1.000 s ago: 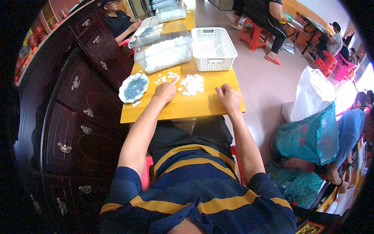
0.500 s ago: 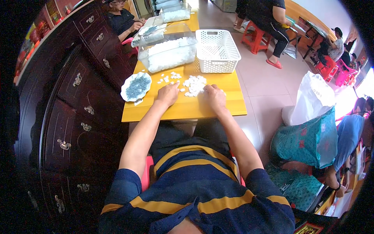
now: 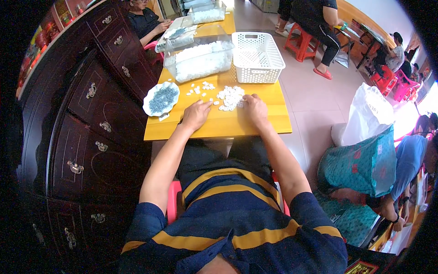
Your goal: Assembling small white plastic components by inserting metal pins into them.
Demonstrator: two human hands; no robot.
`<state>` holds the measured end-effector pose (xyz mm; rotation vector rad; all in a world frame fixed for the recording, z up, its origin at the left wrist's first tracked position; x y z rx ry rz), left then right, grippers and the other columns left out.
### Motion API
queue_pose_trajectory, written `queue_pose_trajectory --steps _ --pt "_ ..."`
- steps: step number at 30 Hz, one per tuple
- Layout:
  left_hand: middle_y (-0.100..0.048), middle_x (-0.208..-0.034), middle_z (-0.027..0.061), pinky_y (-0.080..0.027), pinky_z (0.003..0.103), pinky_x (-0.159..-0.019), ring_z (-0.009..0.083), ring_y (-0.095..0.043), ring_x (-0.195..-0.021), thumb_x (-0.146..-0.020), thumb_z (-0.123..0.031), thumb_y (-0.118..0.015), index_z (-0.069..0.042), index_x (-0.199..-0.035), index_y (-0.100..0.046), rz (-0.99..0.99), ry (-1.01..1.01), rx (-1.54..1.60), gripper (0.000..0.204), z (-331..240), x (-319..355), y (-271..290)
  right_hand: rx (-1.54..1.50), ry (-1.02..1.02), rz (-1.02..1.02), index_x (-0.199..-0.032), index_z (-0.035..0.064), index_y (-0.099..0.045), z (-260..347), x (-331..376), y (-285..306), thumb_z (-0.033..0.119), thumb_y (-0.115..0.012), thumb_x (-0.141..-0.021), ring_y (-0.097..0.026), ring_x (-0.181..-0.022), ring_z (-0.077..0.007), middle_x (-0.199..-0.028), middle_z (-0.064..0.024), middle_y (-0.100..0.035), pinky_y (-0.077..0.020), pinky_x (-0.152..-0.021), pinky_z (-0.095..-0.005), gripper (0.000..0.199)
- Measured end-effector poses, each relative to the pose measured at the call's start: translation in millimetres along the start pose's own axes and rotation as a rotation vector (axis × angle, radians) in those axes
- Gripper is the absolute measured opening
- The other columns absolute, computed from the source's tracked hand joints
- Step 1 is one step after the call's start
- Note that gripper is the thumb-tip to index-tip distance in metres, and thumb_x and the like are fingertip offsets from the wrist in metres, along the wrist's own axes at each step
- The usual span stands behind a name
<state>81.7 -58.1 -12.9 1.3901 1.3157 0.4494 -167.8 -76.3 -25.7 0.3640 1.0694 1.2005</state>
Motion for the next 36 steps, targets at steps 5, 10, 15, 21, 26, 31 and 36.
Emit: queue_pose_trajectory --steps 5,10,15,21,26,31,36 --pt "-0.065 -0.094 0.0139 -0.054 0.047 -0.08 0.0351 -0.066 -0.091 -0.095 -0.021 -0.062 -0.015 -0.121 -0.073 0.009 -0.013 -0.015 0.029 -2 9 5 -0.035 -0.038 -0.01 -0.097 0.0106 -0.071 3 0 1 0.021 -0.066 -0.09 -0.069 -0.085 -0.0358 -0.092 -0.0147 -0.069 -0.0555 -0.075 -0.0468 0.013" --pt "-0.063 -0.094 0.0131 -0.053 0.046 -0.079 0.0346 -0.066 -0.091 -0.094 -0.02 -0.062 -0.016 -0.121 -0.072 -0.013 -0.032 -0.01 0.029 -2 13 6 0.058 -0.024 -0.014 -0.094 0.011 -0.073 3 -1 -3 0.02 -0.068 -0.089 -0.069 -0.083 -0.0338 -0.09 -0.0126 -0.07 -0.0556 -0.073 -0.0446 0.012" --pt "-0.063 -0.094 0.0131 -0.053 0.047 -0.079 0.0351 -0.065 -0.091 -0.094 -0.019 -0.061 -0.017 -0.121 -0.072 -0.003 -0.016 -0.009 0.029 -3 12 5 0.062 0.038 -0.003 -0.09 0.0113 -0.076 4 -2 -4 0.02 -0.068 -0.089 -0.069 -0.083 -0.0331 -0.091 -0.0123 -0.07 -0.056 -0.074 -0.0437 0.012" --pt "-0.065 -0.093 0.0137 -0.055 0.048 -0.079 0.0362 -0.066 -0.09 -0.092 -0.017 -0.057 -0.016 -0.117 -0.074 -0.042 -0.04 -0.009 0.03 -6 15 8 0.053 0.008 0.123 -0.092 0.0106 -0.074 0 -9 -7 0.026 -0.064 -0.09 -0.069 -0.09 -0.0369 -0.097 -0.0146 -0.069 -0.0564 -0.081 -0.0475 0.018" --pt "-0.065 -0.095 0.0145 -0.054 0.049 -0.08 0.0371 -0.066 -0.092 -0.092 -0.018 -0.058 -0.015 -0.115 -0.074 -0.042 -0.03 0.034 0.028 -5 15 7 0.042 0.03 0.127 -0.087 0.0052 -0.072 0 -18 -6 0.02 -0.073 -0.084 -0.069 -0.085 -0.0356 -0.09 -0.0164 -0.071 -0.0561 -0.077 -0.0456 0.015" --pt "-0.065 -0.096 0.0143 -0.054 0.049 -0.081 0.0369 -0.065 -0.094 -0.093 -0.02 -0.06 -0.014 -0.111 -0.074 -0.052 -0.023 0.041 0.024 -7 23 10 0.011 0.002 0.17 -0.085 0.0038 -0.07 3 -19 -1 0.021 -0.074 -0.083 -0.07 -0.082 -0.036 -0.088 -0.0181 -0.072 -0.0561 -0.077 -0.0464 0.018" --pt "-0.065 -0.095 0.0131 -0.053 0.048 -0.081 0.0361 -0.065 -0.095 -0.092 -0.022 -0.063 -0.012 -0.105 -0.074 -0.117 -0.1 0.02 0.019 -22 34 16 -0.148 -0.034 0.025 -0.087 0.0026 -0.069 -2 -14 17 0.017 -0.072 -0.085 -0.071 -0.076 -0.0307 -0.084 -0.0161 -0.073 -0.0559 -0.071 -0.0405 0.015"
Point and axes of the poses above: each hand's wrist, its own x-axis away from the middle knuckle, its own y-axis out of the back of the hand, z = x × y, the point moved 5 cm from there along -x, towards the middle knuckle
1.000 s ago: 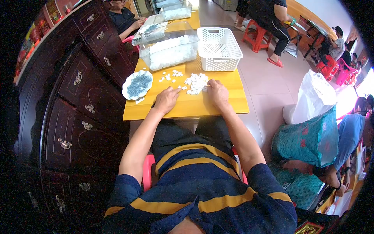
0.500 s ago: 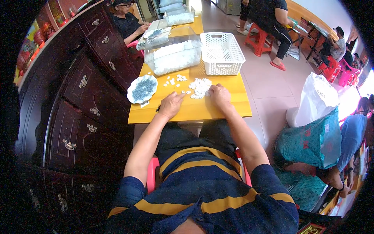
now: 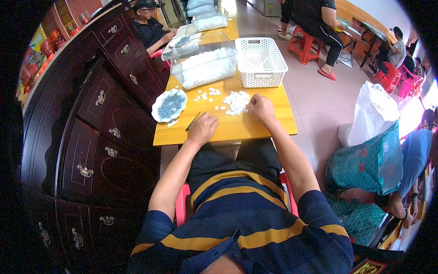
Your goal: Assembling small white plastic components by inserting metal pins into them.
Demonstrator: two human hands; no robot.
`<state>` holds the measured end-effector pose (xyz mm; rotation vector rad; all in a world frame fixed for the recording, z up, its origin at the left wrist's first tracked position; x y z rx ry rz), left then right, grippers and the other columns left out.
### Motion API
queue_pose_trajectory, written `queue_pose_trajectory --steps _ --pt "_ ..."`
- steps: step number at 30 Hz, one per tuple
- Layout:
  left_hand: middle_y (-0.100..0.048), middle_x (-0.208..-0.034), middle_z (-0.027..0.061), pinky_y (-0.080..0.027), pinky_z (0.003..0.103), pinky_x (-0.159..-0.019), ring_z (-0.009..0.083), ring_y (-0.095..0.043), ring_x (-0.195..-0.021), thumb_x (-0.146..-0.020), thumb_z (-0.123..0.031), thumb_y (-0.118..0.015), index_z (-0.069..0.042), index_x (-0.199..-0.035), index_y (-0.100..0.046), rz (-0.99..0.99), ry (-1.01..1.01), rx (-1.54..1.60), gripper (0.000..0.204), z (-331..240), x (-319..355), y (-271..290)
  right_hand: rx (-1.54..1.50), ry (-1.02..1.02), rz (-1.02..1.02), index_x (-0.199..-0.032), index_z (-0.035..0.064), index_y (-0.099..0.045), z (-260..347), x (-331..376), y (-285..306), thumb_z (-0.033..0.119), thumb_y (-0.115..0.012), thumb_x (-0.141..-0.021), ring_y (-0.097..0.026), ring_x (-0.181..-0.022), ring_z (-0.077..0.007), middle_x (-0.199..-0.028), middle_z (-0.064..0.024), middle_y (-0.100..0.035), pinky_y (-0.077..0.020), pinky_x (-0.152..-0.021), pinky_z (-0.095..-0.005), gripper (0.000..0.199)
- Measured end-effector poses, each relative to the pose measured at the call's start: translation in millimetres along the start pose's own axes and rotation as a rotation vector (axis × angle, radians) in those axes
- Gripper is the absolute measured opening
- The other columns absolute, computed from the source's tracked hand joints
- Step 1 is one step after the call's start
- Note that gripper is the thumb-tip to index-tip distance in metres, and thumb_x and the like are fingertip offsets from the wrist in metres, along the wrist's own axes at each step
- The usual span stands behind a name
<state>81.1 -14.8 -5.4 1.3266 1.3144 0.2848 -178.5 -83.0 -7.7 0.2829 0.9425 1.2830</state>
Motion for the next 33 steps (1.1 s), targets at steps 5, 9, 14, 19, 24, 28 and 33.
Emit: queue_pose_trajectory --steps 5,9,14,19,24,28,33 --pt "-0.064 -0.091 0.0133 -0.052 0.046 -0.076 0.0352 -0.064 -0.091 -0.091 -0.019 -0.066 -0.009 -0.1 -0.073 -0.019 0.014 0.081 0.016 -10 20 9 -0.323 -0.08 -0.081 -0.099 0.0026 -0.069 23 17 24 0.014 -0.071 -0.088 -0.067 -0.068 -0.0162 -0.081 -0.0087 -0.072 -0.0535 -0.063 -0.032 0.016" --pt "-0.064 -0.092 0.0119 -0.052 0.045 -0.075 0.0344 -0.064 -0.091 -0.089 -0.02 -0.069 -0.008 -0.101 -0.072 -0.025 -0.016 0.042 0.018 -19 34 16 -0.616 -0.21 -0.069 -0.107 0.0014 -0.07 27 51 21 0.014 -0.07 -0.092 -0.063 -0.067 -0.0102 -0.086 -0.0031 -0.071 -0.0519 -0.06 -0.029 0.02" --pt "-0.065 -0.094 0.0096 -0.053 0.042 -0.078 0.032 -0.063 -0.093 -0.079 -0.022 -0.079 -0.008 -0.105 -0.071 -0.002 -0.086 0.089 0.03 -31 42 28 -0.832 -0.31 0.024 -0.11 0.0053 -0.066 27 97 -5 0.013 -0.069 -0.097 -0.053 -0.066 -0.0034 -0.084 0.0038 -0.062 -0.0456 -0.06 -0.0209 0.015" --pt "-0.065 -0.09 0.0084 -0.053 0.041 -0.076 0.031 -0.064 -0.089 -0.075 -0.013 -0.081 -0.007 -0.1 -0.072 -0.018 -0.123 0.112 0.028 -39 46 31 -0.846 -0.301 0.061 -0.11 0.0055 -0.065 31 109 -20 0.013 -0.069 -0.097 -0.054 -0.07 -0.0031 -0.086 0.0042 -0.063 -0.0464 -0.063 -0.0202 0.015" --pt "-0.065 -0.085 0.0073 -0.053 0.039 -0.073 0.0292 -0.064 -0.083 -0.075 -0.007 -0.078 -0.007 -0.091 -0.073 -0.082 -0.138 0.082 0.017 -47 52 26 -0.843 -0.268 0.083 -0.11 0.0049 -0.064 31 116 -27 0.012 -0.067 -0.099 -0.055 -0.071 -0.0039 -0.087 0.0041 -0.062 -0.0464 -0.064 -0.0197 0.014" --pt "-0.064 -0.083 0.0075 -0.053 0.039 -0.072 0.0291 -0.064 -0.08 -0.077 -0.006 -0.076 -0.006 -0.085 -0.072 -0.115 -0.135 0.087 0.009 -48 54 25 -0.85 -0.273 0.106 -0.11 0.0037 -0.063 40 116 -22 0.011 -0.066 -0.099 -0.055 -0.071 -0.0047 -0.086 0.0031 -0.061 -0.0462 -0.064 -0.0199 0.014" --pt "-0.064 -0.081 0.0092 -0.052 0.041 -0.072 0.0307 -0.064 -0.08 -0.079 -0.006 -0.075 -0.005 -0.082 -0.07 -0.119 -0.148 0.07 0.006 -53 53 25 -0.93 -0.315 0.154 -0.112 0.0015 -0.065 45 121 -26 0.011 -0.065 -0.097 -0.06 -0.083 -0.01 -0.094 -0.0028 -0.066 -0.0489 -0.075 -0.0252 0.018"
Point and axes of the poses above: each hand's wrist, its own x-axis away from the middle knuckle, its own y-axis out of the back of the hand, z = x × y, the point moved 5 cm from there along -x, towards the middle knuckle
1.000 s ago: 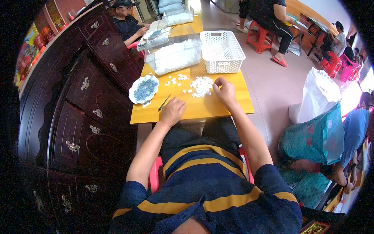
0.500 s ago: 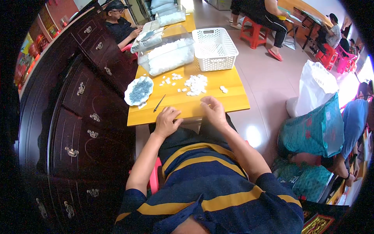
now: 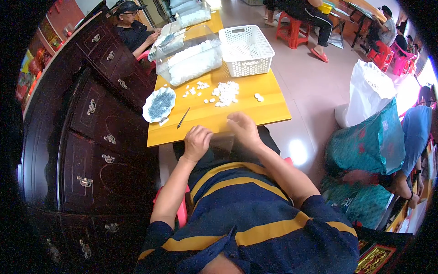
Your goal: Assembling small white plastic components by inserting metal pins into them.
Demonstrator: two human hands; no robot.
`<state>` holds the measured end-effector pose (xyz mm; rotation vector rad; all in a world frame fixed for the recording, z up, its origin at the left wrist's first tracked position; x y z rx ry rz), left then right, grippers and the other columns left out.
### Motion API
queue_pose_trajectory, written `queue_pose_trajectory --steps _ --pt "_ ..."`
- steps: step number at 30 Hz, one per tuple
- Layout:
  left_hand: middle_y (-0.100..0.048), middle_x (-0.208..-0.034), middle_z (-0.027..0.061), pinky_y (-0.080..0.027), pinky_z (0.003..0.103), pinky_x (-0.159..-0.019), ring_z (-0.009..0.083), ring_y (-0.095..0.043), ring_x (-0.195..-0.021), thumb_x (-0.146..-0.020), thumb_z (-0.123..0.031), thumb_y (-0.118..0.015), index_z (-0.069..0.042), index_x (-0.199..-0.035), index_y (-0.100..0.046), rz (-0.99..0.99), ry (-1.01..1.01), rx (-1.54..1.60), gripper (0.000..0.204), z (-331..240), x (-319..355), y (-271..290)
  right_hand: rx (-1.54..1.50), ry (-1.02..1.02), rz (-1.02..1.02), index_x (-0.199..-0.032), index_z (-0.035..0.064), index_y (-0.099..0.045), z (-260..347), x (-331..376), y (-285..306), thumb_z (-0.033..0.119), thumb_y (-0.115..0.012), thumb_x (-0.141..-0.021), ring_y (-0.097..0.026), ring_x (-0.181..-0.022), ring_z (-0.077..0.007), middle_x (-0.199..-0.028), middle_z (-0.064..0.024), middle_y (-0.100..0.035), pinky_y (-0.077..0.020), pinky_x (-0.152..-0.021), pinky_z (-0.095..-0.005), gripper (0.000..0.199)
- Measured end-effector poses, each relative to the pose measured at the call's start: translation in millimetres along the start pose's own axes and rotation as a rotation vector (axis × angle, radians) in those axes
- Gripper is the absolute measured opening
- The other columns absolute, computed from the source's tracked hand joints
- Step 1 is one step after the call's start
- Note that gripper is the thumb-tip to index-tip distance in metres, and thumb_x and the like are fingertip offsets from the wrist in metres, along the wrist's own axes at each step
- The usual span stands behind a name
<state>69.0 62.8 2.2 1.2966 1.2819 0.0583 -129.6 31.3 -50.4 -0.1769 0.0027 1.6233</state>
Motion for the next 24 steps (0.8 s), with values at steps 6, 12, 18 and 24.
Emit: queue_pose_trajectory --steps 6,12,18,24 --pt "-0.068 -0.081 0.0097 -0.052 0.031 -0.069 0.0219 -0.067 -0.072 -0.089 -0.002 -0.068 -0.001 -0.09 -0.069 -0.044 0.247 0.352 0.002 -3 -11 -9 -0.207 -0.067 0.039 -0.108 0.0023 -0.063 7 6 -13 0.004 -0.065 -0.098 -0.058 -0.075 -0.0076 -0.088 0.0001 -0.063 -0.0458 -0.066 -0.0206 0.01" --pt "-0.07 -0.086 -0.0006 -0.051 0.024 -0.072 0.0067 -0.063 -0.077 -0.094 -0.005 -0.068 -0.001 -0.098 -0.07 -0.019 0.537 0.718 0.006 1 -16 -25 -0.204 -0.04 0.077 -0.11 0.0026 -0.063 3 8 -18 0.005 -0.065 -0.099 -0.058 -0.076 -0.0063 -0.088 0.0001 -0.064 -0.0468 -0.068 -0.02 0.012" --pt "-0.071 -0.093 0.0076 -0.055 0.027 -0.072 0.0137 -0.067 -0.082 -0.091 0.0 -0.067 -0.002 -0.107 -0.065 -0.063 0.473 0.707 0.016 -1 -17 -26 -0.16 -0.06 0.104 -0.109 0.0023 -0.066 -4 9 -18 0.011 -0.067 -0.095 -0.063 -0.094 -0.0103 -0.099 -0.0028 -0.068 -0.0525 -0.085 -0.0265 0.016" --pt "-0.067 -0.095 0.0009 -0.052 0.021 -0.075 0.006 -0.062 -0.084 -0.093 0.002 -0.066 -0.002 -0.111 -0.063 -0.007 0.484 0.757 0.018 -2 -14 -29 -0.093 -0.044 0.101 -0.111 0.003 -0.063 4 10 -19 0.005 -0.064 -0.099 -0.059 -0.079 -0.0059 -0.093 0.0009 -0.064 -0.0501 -0.072 -0.0211 0.012"
Point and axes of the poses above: each hand's wrist, its own x-axis away from the middle knuckle, its own y-axis out of the back of the hand, z = x × y, the point moved 5 cm from there along -x, towards the middle knuckle
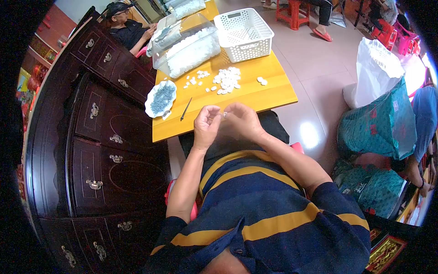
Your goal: Assembling small white plastic components by inserting metal pins into them.
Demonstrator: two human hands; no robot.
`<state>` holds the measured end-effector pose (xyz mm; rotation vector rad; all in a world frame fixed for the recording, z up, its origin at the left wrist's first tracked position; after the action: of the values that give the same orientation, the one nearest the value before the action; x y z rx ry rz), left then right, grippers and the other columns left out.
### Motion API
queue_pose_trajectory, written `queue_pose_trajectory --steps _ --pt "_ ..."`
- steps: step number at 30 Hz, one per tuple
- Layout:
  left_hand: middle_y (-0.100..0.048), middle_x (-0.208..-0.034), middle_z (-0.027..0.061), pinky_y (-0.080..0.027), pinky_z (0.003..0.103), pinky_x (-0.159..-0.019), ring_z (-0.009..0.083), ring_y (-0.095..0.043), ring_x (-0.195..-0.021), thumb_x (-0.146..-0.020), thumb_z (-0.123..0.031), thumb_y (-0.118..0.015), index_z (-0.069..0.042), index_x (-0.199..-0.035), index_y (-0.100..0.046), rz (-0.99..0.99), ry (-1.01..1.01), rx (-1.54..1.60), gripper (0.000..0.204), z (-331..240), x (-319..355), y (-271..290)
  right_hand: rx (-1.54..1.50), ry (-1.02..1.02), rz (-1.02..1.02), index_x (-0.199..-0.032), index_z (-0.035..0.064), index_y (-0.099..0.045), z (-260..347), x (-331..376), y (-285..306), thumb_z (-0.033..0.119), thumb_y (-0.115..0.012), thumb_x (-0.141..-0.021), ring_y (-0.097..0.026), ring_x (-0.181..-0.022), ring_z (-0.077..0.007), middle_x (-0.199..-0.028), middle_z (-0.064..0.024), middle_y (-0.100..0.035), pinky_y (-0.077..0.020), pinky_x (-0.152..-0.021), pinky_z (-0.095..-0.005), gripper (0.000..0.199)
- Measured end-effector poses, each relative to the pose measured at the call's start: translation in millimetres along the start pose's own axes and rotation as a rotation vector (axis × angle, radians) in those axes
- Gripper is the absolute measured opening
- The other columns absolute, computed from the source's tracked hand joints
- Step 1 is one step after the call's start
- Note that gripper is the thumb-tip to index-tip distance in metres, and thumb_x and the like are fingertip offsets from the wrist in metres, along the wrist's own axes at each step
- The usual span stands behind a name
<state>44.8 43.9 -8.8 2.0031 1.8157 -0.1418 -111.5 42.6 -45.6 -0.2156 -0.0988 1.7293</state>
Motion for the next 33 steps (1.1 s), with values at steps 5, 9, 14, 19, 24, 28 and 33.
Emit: queue_pose_trajectory --steps 5,9,14,19,24,28,33 --pt "-0.066 -0.095 0.001 -0.052 0.021 -0.074 0.0059 -0.062 -0.084 -0.093 0.002 -0.066 -0.002 -0.111 -0.062 0.009 -0.013 -0.012 0.019 -2 -1 0 0.024 0.0 -0.006 -0.111 0.0028 -0.063 6 0 0 0.004 -0.063 -0.099 -0.059 -0.08 -0.006 -0.093 0.0009 -0.064 -0.0505 -0.073 -0.0213 0.012" --pt "-0.066 -0.095 0.001 -0.052 0.021 -0.074 0.0058 -0.062 -0.084 -0.093 0.002 -0.066 -0.002 -0.111 -0.062 0.019 0.0 -0.039 0.019 -5 -2 -1 0.052 -0.003 -0.016 -0.11 0.0026 -0.063 1 -2 3 0.004 -0.063 -0.099 -0.059 -0.081 -0.0062 -0.093 0.0007 -0.064 -0.0511 -0.073 -0.0213 0.011" --pt "-0.066 -0.095 0.001 -0.052 0.021 -0.075 0.0058 -0.061 -0.083 -0.093 0.002 -0.066 -0.002 -0.111 -0.062 -0.003 0.004 -0.017 0.02 -7 -1 0 0.094 0.015 -0.016 -0.11 0.0017 -0.064 1 -2 3 0.005 -0.064 -0.099 -0.061 -0.082 -0.0067 -0.093 0.0 -0.065 -0.0533 -0.075 -0.0217 0.011" --pt "-0.066 -0.095 0.0009 -0.052 0.021 -0.075 0.0057 -0.061 -0.083 -0.092 0.002 -0.066 -0.002 -0.111 -0.062 0.007 0.002 -0.018 0.02 -6 -2 -1 0.103 0.007 -0.024 -0.11 0.0013 -0.064 3 -1 4 0.005 -0.065 -0.099 -0.061 -0.083 -0.0066 -0.094 -0.0002 -0.066 -0.0538 -0.076 -0.022 0.012" --pt "-0.066 -0.093 0.0006 -0.052 0.021 -0.074 0.0054 -0.062 -0.082 -0.091 0.003 -0.067 -0.002 -0.11 -0.063 -0.008 -0.027 -0.054 0.02 -4 -2 -1 0.15 0.034 -0.039 -0.108 0.0006 -0.065 3 0 2 0.004 -0.066 -0.098 -0.062 -0.08 -0.0062 -0.091 0.0003 -0.066 -0.0541 -0.074 -0.022 0.011" --pt "-0.066 -0.091 0.0005 -0.052 0.021 -0.072 0.0052 -0.062 -0.08 -0.091 0.004 -0.068 -0.002 -0.109 -0.063 -0.005 -0.019 -0.071 0.02 -8 -3 -5 0.227 0.067 -0.071 -0.106 -0.0002 -0.065 -3 -1 5 0.003 -0.065 -0.097 -0.062 -0.078 -0.0059 -0.089 0.0007 -0.067 -0.0542 -0.072 -0.0217 0.01" --pt "-0.067 -0.09 0.0011 -0.052 0.021 -0.072 0.005 -0.062 -0.08 -0.09 0.003 -0.068 -0.001 -0.111 -0.063 0.009 -0.007 -0.103 0.022 -9 -5 -4 0.176 0.041 -0.077 -0.107 -0.0001 -0.065 -7 -3 6 0.003 -0.066 -0.097 -0.063 -0.08 -0.0055 -0.089 0.0007 -0.067 -0.0544 -0.072 -0.0218 0.01"
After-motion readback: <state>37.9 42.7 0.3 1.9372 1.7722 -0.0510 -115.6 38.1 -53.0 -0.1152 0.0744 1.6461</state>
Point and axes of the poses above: each hand's wrist, its own x-axis away from the middle knuckle, its own y-axis out of the back of the hand, z = x × y, the point moved 5 cm from there along -x, towards the middle knuckle
